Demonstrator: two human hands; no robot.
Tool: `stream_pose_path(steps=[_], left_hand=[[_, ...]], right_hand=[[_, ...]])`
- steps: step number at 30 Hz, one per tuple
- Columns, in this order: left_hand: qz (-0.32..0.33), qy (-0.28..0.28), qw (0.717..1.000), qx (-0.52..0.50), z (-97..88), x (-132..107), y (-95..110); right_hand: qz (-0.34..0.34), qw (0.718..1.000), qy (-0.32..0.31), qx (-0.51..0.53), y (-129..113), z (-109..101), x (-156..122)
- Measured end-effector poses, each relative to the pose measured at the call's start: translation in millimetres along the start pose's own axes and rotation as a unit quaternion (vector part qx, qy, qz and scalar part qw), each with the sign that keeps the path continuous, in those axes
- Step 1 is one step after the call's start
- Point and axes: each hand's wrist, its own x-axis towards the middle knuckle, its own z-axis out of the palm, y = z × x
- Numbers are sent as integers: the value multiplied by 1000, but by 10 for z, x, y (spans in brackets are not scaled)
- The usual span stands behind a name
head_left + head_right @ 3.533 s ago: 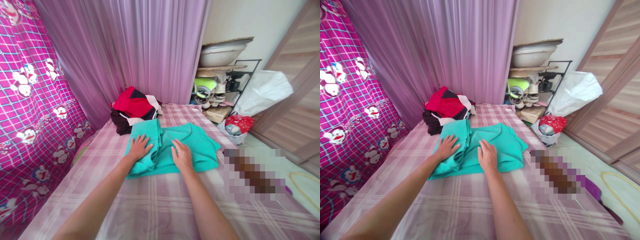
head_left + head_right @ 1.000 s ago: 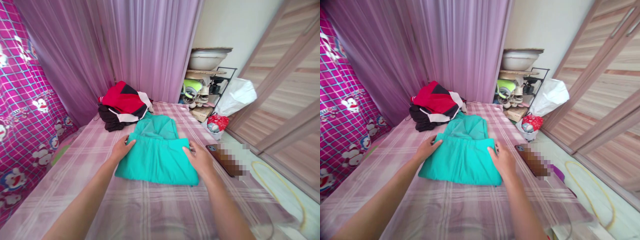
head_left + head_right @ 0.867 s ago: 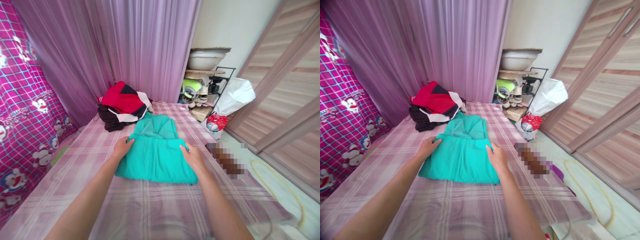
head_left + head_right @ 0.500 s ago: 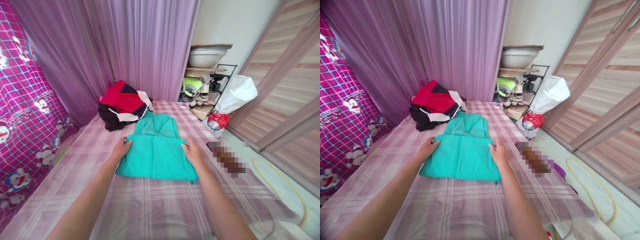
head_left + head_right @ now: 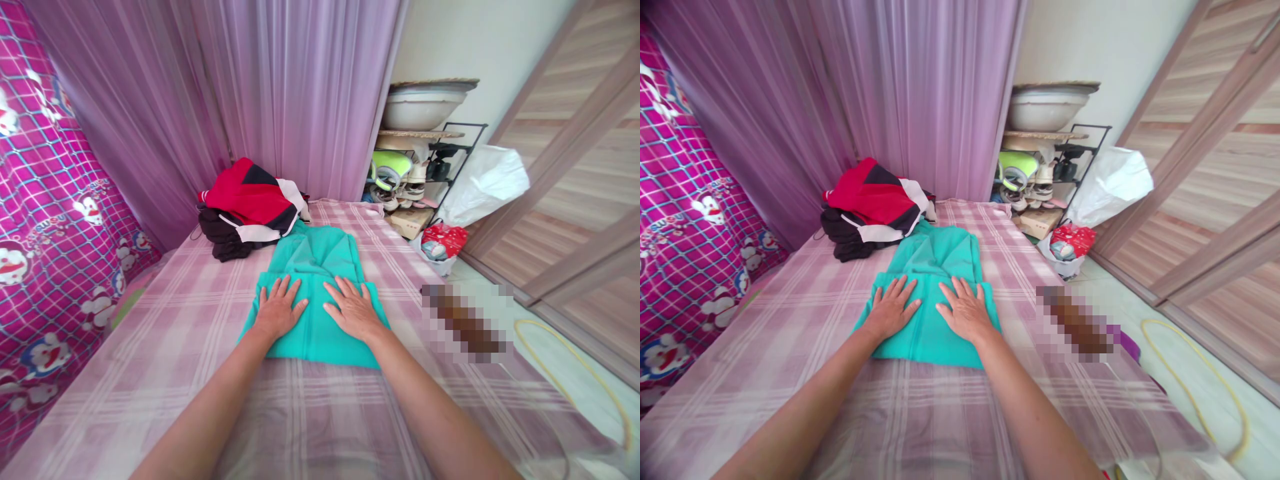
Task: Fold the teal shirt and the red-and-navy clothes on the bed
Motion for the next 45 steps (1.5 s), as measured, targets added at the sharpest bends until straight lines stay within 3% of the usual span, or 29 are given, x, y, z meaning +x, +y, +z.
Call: stream_pose_path(steps=[5,10,15,19,22,26,32,36,41,45], left_hand=[[24,2,998,-57,15,60,-173],[127,46,983,-120,56,-15,-660],[119,93,977,-152,76,-341,-1113],[144,121,965,-181,4,-717,-1256],[195,59,969,-139,-72,-888,-1296],[202,-9,978,-49,-154,-833,-1303],[254,35,967,0,-280,-624,-1290],[294,48,954,-35,-353,-804,-1231],[289,-32,949,-122,-368,-1075,-1041],[263,-89,946,-165,-457,-1013,-1001]], right_hand=[[-41,998,0,50,216,10,-25],[-95,992,46,68,342,57,-208],[-116,984,111,78,368,77,-417],[-152,975,82,143,486,18,-642],[-167,971,3,170,633,-45,-820],[-170,973,-78,138,727,-115,-908],[-174,977,-71,106,666,-168,-622],[-184,971,-71,135,674,-247,-546],[-195,947,-138,215,695,-460,-664],[-179,942,-162,233,660,-564,-659]])
